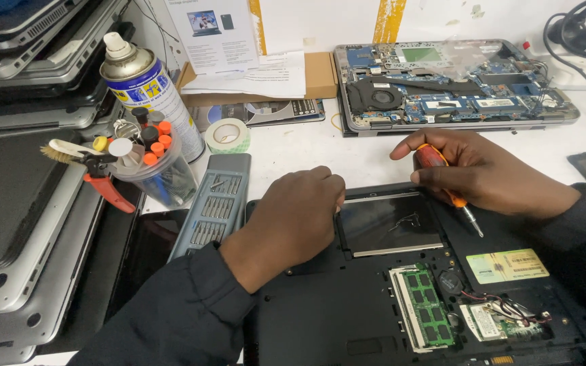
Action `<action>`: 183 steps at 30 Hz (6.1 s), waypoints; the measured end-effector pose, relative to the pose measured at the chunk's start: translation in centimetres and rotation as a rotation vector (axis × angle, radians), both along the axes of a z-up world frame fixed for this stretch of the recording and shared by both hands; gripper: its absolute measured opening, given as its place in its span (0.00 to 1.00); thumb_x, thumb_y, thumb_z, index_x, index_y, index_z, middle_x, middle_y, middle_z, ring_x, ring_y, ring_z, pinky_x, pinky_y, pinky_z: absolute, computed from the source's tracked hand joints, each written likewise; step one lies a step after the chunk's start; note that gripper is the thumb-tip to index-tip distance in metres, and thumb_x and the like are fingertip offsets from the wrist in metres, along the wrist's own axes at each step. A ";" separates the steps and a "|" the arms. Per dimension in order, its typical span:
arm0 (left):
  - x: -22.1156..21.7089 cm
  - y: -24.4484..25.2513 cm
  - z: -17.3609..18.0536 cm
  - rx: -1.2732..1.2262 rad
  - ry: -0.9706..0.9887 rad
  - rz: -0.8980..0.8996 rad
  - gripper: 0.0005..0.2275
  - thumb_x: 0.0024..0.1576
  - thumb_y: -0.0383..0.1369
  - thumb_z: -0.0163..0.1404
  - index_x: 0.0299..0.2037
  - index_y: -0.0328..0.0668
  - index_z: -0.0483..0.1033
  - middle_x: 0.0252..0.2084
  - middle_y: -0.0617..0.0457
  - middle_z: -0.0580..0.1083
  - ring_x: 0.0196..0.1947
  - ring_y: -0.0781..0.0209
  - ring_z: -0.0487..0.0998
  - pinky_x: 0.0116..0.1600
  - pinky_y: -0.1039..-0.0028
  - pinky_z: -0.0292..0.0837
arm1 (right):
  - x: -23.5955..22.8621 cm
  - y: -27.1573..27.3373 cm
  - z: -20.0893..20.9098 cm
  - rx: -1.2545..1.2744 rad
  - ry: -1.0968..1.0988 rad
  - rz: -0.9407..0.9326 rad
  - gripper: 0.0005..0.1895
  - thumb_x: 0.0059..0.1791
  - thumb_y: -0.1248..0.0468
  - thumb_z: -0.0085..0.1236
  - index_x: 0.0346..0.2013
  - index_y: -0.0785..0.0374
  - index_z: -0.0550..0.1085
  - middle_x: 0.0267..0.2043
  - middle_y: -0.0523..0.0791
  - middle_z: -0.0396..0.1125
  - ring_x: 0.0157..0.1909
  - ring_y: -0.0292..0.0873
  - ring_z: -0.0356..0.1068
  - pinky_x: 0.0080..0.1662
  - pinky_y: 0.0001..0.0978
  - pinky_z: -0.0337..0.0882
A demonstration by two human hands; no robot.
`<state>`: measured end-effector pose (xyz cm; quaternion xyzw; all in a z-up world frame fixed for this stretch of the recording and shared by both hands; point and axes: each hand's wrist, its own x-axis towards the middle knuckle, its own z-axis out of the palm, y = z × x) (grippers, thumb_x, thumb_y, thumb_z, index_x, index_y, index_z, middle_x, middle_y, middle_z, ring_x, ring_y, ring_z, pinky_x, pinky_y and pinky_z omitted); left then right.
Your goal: The person uses a screwdriver to remove screws from the back panel of a laptop. They then lift and remove the bottom cover and a metal shield, placing them on the table. Finally, they pick up a blue plastic card from the cluttered workspace.
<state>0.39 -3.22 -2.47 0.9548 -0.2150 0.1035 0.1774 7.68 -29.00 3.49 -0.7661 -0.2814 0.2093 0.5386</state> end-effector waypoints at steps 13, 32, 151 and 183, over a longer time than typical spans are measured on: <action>-0.3 0.1 -1.1 -0.074 -0.126 -0.058 0.07 0.50 0.22 0.45 0.32 0.48 0.69 0.31 0.53 0.69 0.28 0.45 0.67 0.34 0.57 0.60 | 0.0 -0.1 0.2 -0.032 -0.009 -0.007 0.12 0.53 0.71 0.52 0.50 0.66 0.77 0.18 0.41 0.50 0.16 0.37 0.51 0.23 0.30 0.53; -0.3 0.6 -0.3 -0.193 -0.016 -0.073 0.07 0.55 0.24 0.43 0.32 0.49 0.73 0.31 0.55 0.73 0.28 0.49 0.71 0.34 0.57 0.63 | 0.0 -0.1 0.2 -0.024 0.013 -0.012 0.12 0.53 0.71 0.53 0.51 0.65 0.77 0.18 0.40 0.51 0.17 0.37 0.50 0.25 0.30 0.54; 0.4 -7.3 0.2 0.063 0.158 0.011 0.08 0.64 0.39 0.46 0.43 0.46 0.72 0.39 0.46 0.69 0.34 0.39 0.71 0.31 0.46 0.67 | 1.9 -0.6 -0.9 0.163 -0.145 -0.397 0.12 0.47 0.70 0.54 0.44 0.58 0.71 0.16 0.39 0.52 0.16 0.36 0.51 0.22 0.31 0.56; 0.0 -5.8 3.2 -0.668 0.126 -0.070 0.05 0.62 0.33 0.45 0.38 0.46 0.73 0.21 0.56 0.69 0.17 0.65 0.61 0.25 0.67 0.53 | -0.3 -1.0 3.3 -0.166 0.155 -0.096 0.09 0.50 0.65 0.61 0.42 0.67 0.78 0.22 0.51 0.71 0.06 0.39 0.51 0.13 0.28 0.48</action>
